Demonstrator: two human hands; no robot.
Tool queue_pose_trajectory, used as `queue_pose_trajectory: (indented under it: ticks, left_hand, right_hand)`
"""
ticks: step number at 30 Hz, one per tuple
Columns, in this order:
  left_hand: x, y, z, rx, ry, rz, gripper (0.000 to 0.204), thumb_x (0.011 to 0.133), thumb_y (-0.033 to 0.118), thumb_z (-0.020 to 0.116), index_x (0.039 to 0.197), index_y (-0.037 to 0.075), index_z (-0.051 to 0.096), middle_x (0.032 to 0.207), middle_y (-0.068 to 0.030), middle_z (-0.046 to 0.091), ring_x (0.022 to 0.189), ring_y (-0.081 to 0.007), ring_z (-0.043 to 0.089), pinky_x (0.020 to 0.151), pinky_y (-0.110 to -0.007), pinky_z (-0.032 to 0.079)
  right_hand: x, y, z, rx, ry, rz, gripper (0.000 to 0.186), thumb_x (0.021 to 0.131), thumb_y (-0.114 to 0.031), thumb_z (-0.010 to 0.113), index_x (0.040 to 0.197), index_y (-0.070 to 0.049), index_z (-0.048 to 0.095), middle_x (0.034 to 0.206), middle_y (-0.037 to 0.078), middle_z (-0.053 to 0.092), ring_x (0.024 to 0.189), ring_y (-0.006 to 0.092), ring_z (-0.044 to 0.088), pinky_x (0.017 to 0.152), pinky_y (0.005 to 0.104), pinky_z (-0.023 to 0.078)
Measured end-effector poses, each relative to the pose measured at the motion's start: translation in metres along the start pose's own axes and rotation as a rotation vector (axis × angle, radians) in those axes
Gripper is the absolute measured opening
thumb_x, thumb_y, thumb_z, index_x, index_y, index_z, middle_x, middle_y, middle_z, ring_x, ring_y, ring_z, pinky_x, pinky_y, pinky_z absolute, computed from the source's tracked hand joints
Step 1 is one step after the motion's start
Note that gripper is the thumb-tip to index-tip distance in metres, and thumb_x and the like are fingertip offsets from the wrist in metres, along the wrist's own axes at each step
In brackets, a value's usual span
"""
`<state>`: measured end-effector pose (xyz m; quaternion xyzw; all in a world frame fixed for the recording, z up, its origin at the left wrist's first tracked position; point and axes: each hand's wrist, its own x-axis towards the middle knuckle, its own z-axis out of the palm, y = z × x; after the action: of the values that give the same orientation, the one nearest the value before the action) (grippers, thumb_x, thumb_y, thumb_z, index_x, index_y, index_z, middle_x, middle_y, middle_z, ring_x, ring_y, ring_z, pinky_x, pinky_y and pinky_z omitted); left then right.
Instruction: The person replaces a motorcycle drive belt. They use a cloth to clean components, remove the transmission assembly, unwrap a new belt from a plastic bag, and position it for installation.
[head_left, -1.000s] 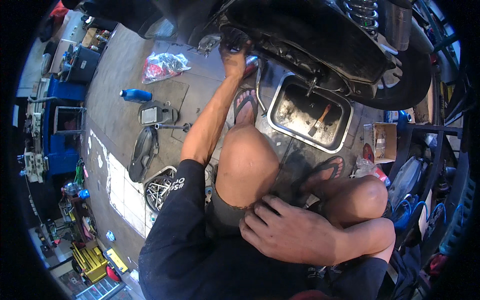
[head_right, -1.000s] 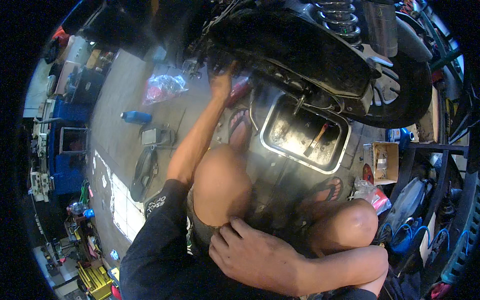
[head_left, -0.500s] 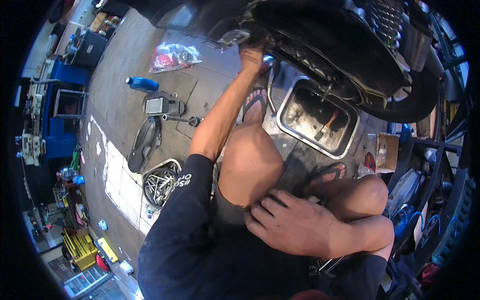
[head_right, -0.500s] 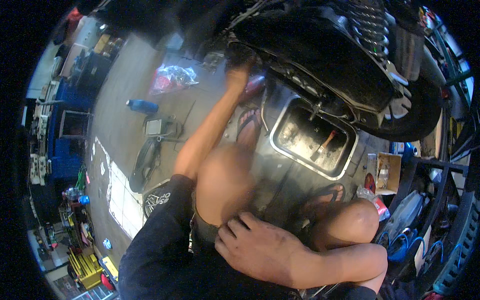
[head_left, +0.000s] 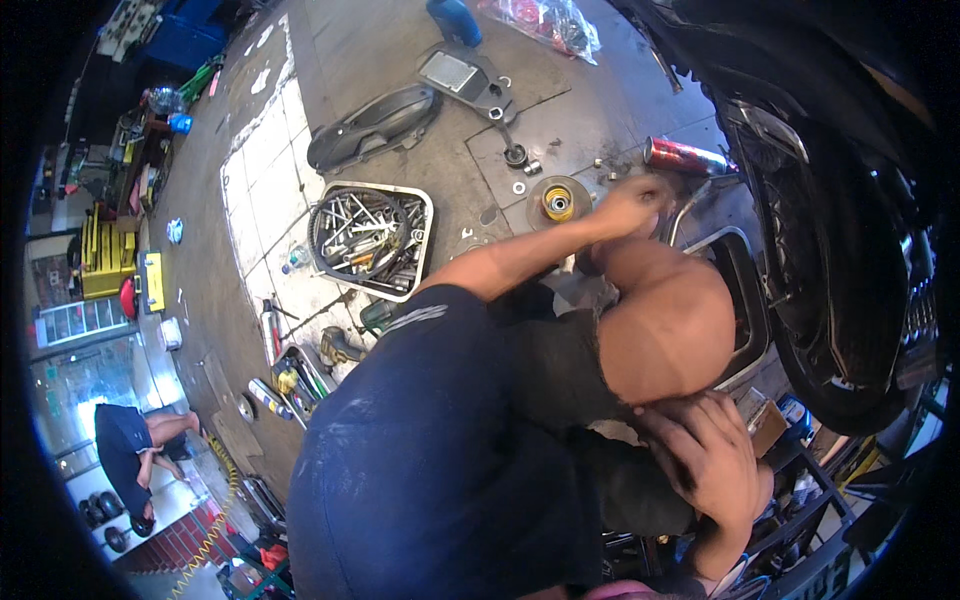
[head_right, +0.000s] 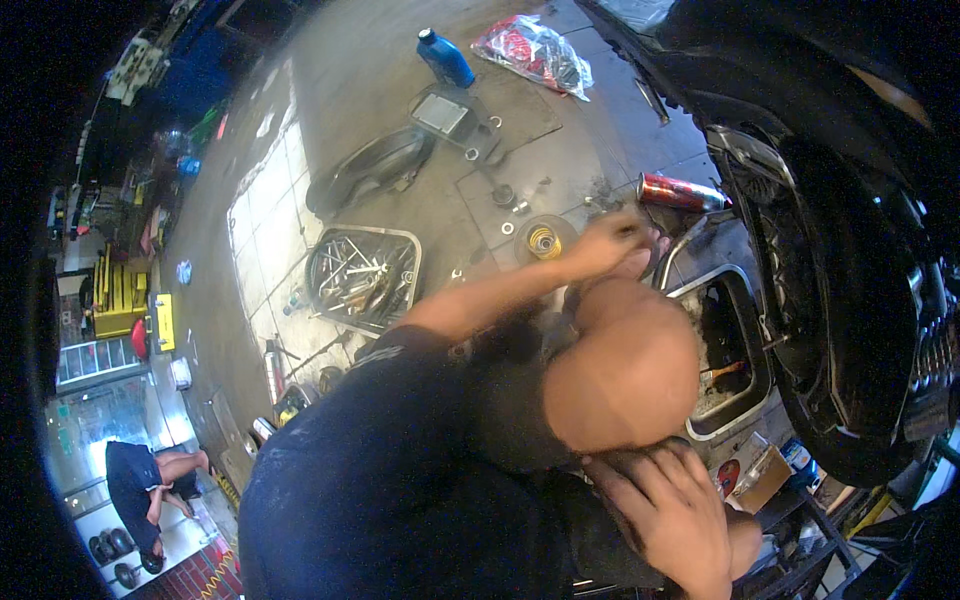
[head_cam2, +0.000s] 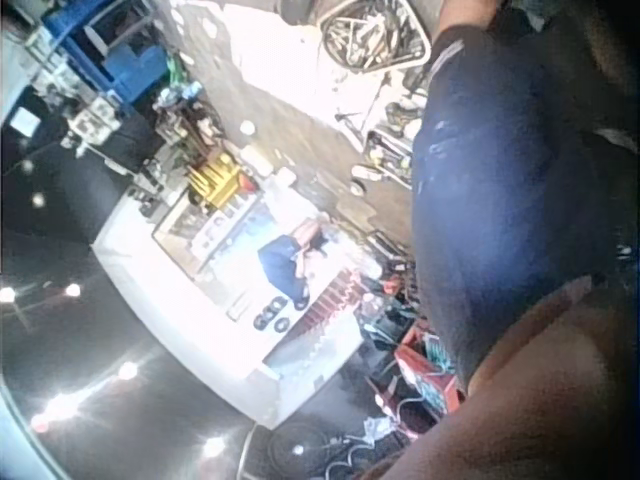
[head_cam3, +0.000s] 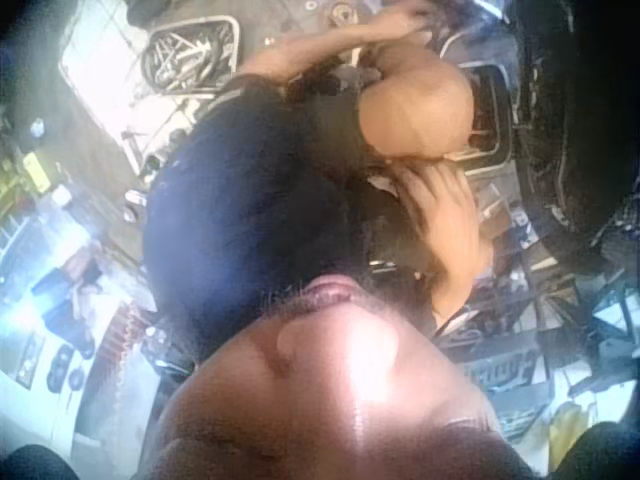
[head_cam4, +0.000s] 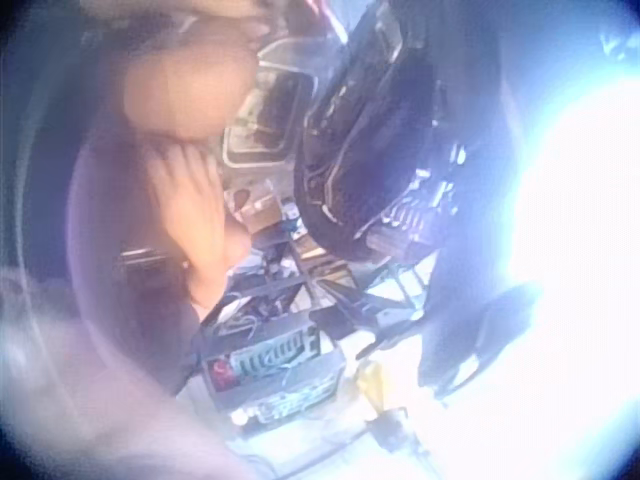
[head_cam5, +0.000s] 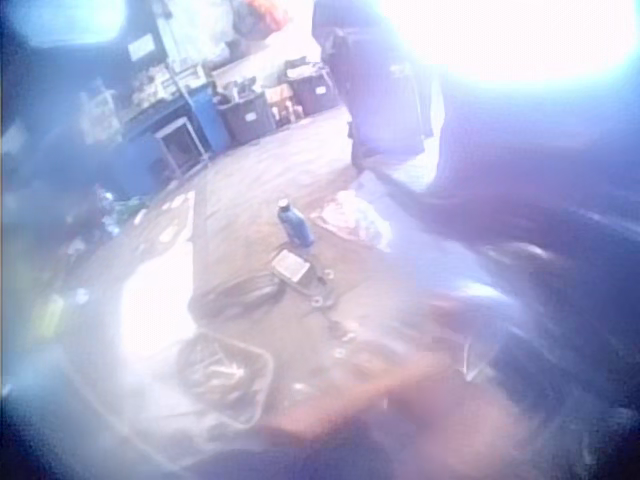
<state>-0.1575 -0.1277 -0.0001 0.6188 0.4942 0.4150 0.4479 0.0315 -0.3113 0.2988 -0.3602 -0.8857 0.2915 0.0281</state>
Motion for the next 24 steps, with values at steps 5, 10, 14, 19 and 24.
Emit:
queue_pose_trajectory:
  ticks: [5, 10, 14, 19, 24]
  left_hand:
    - [-0.074, -0.072, -0.123, 0.033, 0.317, -0.418, 0.012, 0.091, 0.006, 0.058, 0.099, 0.003, 0.067, 0.096, -0.014, 0.068, 0.093, -0.0227, 0.068, 0.081, -0.037, 0.053]
    - [0.028, -0.057, -0.131, 0.438, 0.174, 0.124, 0.015, 0.091, 0.015, 0.058, 0.099, 0.004, 0.066, 0.096, -0.0182, 0.07, 0.094, -0.0372, 0.067, 0.084, -0.045, 0.052]
    - [0.169, -0.149, -0.106, 0.564, 0.345, -0.393, 0.03, 0.09, 0.025, 0.056, 0.109, 0.006, 0.069, 0.118, -0.0228, 0.067, 0.114, -0.0381, 0.063, 0.099, -0.046, 0.049]
    - [0.199, -0.313, -0.174, 0.997, 0.334, -0.873, 0.062, 0.099, 0.036, 0.042, 0.15, 0.002, 0.043, 0.159, -0.022, 0.038, 0.148, -0.0419, 0.031, 0.12, -0.058, 0.015]
    - [0.186, -0.295, -0.159, 1.32, 0.323, -0.808, 0.059, 0.1, 0.034, 0.043, 0.149, 0.002, 0.044, 0.155, -0.0216, 0.044, 0.145, -0.0402, 0.037, 0.12, -0.055, 0.013]
  right_hand:
    - [0.001, 0.01, 0.006, 0.075, 0.016, -0.027, 0.038, 0.07, -0.012, 0.08, 0.108, -0.013, 0.074, 0.099, 0.003, 0.071, 0.095, 0.0255, 0.067, 0.09, 0.0437, 0.049]
    - [0.007, 0.04, 0.016, 0.219, 0.005, -0.044, 0.032, 0.071, -0.013, 0.08, 0.103, -0.014, 0.075, 0.095, 0.001, 0.074, 0.091, 0.0242, 0.069, 0.091, 0.0446, 0.049]
    - [0.021, 0.053, 0.012, 0.31, -0.042, -0.179, 0.02, 0.078, -0.019, 0.075, 0.097, -0.014, 0.076, 0.095, 0.004, 0.074, 0.093, 0.0258, 0.07, 0.094, 0.0452, 0.05]
    - [0.021, 0.079, 0.007, 0.297, -0.119, -0.26, 0.021, 0.08, -0.019, 0.074, 0.099, -0.013, 0.075, 0.098, 0.005, 0.073, 0.095, 0.026, 0.069, 0.095, 0.0449, 0.049]
    - [0.025, 0.093, 0.018, 0.245, -0.136, -0.195, 0.021, 0.081, -0.02, 0.072, 0.101, -0.012, 0.075, 0.101, 0.006, 0.073, 0.098, 0.0261, 0.068, 0.097, 0.0445, 0.048]
